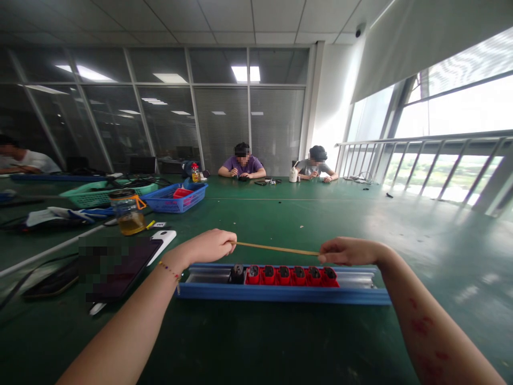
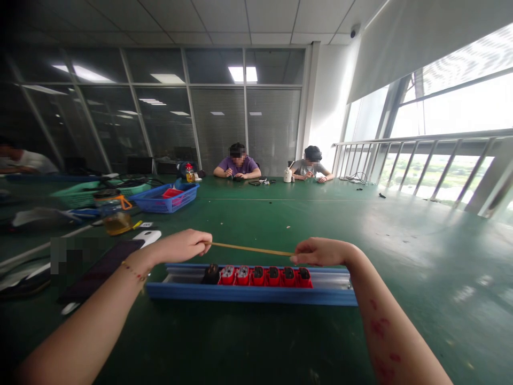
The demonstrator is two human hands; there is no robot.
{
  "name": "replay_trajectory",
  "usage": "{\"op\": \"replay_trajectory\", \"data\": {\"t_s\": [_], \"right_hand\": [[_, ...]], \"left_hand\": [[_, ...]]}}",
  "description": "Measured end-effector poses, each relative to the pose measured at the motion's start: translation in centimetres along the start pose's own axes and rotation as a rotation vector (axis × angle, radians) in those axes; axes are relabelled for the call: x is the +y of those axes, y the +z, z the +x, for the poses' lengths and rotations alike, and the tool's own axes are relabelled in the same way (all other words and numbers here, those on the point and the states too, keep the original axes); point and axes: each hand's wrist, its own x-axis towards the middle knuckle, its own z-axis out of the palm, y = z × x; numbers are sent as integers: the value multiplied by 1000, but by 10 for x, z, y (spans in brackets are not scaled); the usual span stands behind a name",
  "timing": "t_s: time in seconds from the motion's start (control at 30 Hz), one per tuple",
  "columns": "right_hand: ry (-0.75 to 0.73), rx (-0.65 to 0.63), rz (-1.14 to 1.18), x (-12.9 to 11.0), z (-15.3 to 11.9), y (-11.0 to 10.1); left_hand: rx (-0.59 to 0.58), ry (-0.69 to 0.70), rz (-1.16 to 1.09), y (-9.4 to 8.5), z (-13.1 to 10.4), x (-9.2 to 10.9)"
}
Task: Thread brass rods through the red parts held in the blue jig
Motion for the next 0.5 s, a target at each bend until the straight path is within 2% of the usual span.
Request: {"op": "replay_trajectory", "data": {"t_s": [0.2,0.3,0.5], "right_hand": [[52,-105,139,7,1,2],[50,-158,193,4,1,3],[111,-179,197,5,0,6]], "left_hand": [[-199,42,-114,3,-3,-6],[-238,6,-179,2,-2,-10],[-320,2,-236,7,1,-14]]}}
